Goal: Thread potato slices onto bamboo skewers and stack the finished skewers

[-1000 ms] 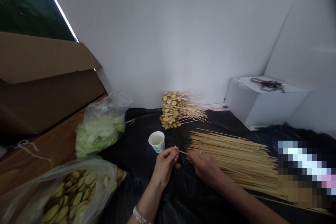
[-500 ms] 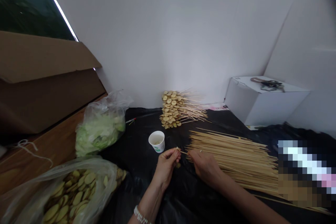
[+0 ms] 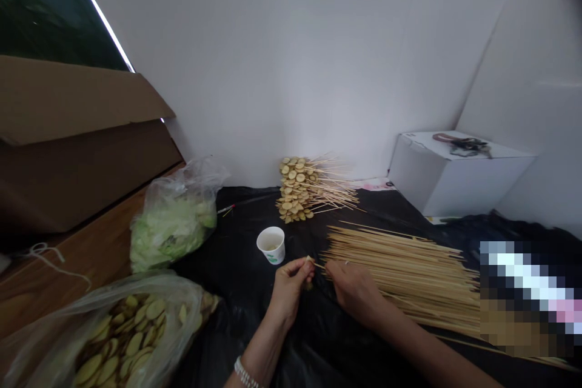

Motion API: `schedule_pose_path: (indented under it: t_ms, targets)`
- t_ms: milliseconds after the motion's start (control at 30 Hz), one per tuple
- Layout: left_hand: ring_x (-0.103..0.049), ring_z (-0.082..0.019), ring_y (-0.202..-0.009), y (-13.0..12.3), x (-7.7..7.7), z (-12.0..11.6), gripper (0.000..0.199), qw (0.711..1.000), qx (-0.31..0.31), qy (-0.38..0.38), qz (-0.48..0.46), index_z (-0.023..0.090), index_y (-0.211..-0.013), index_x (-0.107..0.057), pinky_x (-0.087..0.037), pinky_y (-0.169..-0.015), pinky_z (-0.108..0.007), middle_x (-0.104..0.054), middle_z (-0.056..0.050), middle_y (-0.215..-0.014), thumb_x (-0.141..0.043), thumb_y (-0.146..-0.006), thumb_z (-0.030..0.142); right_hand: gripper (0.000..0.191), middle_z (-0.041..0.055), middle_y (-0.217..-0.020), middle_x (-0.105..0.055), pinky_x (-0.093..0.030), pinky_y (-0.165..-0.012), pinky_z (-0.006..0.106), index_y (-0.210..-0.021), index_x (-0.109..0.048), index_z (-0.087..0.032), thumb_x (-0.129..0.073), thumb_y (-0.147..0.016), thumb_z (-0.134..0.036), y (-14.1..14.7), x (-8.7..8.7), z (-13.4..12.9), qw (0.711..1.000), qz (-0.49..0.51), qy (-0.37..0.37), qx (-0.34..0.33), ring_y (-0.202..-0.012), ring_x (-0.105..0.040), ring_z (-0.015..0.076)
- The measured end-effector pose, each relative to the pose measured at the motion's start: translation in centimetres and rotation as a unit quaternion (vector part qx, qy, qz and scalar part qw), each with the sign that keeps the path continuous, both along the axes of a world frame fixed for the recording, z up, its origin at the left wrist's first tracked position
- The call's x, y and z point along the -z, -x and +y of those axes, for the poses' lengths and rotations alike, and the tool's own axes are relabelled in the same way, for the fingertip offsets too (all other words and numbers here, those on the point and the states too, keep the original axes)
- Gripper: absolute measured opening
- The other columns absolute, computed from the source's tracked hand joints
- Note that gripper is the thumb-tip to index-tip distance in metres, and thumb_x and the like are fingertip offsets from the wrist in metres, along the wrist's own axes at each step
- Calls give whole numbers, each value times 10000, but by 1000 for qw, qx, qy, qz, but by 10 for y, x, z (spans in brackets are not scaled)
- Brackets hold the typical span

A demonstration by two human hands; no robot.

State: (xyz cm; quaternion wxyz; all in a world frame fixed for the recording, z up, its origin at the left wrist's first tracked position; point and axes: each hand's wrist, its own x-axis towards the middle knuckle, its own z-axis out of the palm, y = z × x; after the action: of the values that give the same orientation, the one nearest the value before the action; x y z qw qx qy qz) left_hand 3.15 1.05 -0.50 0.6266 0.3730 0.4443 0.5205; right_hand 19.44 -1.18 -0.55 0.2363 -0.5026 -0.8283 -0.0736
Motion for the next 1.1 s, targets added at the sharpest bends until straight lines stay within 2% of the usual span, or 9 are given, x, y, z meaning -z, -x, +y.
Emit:
schedule_pose_path:
  t_ms: [200,367,467,633,800,1100]
  targets:
    - [-500,-59,-579,-1,3,0,340,1000,9,5,-6,122,-797,-757,-374,-530,-158,-635,-28,-658,-835,-579,372,181,18,-696,-598,-229,-573,295,-787,-539,-197,-447,-793,-42,0,0,-1,1000,14,-24,-4,-611,-513,161]
    - [-493,-53,-574,-2,3,-2,337,1000,15,6,-11,116,-793,-758,-373,-527,-151,-634,-27,-648,-840,-575,360,194,19,-715,-628,-228,-553,282,-808,-547,-188,-472,-778,-12,0,-2,1,999,-12,53,4,-612,-537,155]
    - [-487,-47,-554,-2,0,-1,345,1000,15,18,-20,115,-785,-758,-375,-510,-145,-629,-21,-632,-849,-557,357,184,17,-723,-634,-234,-549,278,-824,-551,-188,-475,-806,-21,-2,-2,4,997,-16,72,-1,-622,-547,156]
    - [-525,-48,-587,3,-6,5,330,997,-30,23,-61,128,-748,-760,-431,-546,-133,-646,-19,-661,-866,-520,340,138,18,-784,-611,-268,-572,270,-911,-542,-190,-417,-928,-135,-6,0,9,999,48,12,-24,-661,-543,156]
    - [-542,-41,-595,8,-8,5,327,996,-32,30,-77,124,-762,-761,-452,-561,-116,-662,-25,-679,-866,-525,322,239,13,-686,-557,-251,-565,278,-763,-510,-194,-363,-919,-90,-9,6,10,995,55,-71,-36,-593,-482,148]
    - [-540,-38,-580,5,-10,3,346,997,-22,35,-67,118,-761,-762,-450,-548,-113,-658,-23,-665,-870,-514,334,216,13,-666,-557,-226,-563,288,-754,-529,-198,-407,-827,-35,-4,4,4,995,54,-78,-22,-580,-449,154]
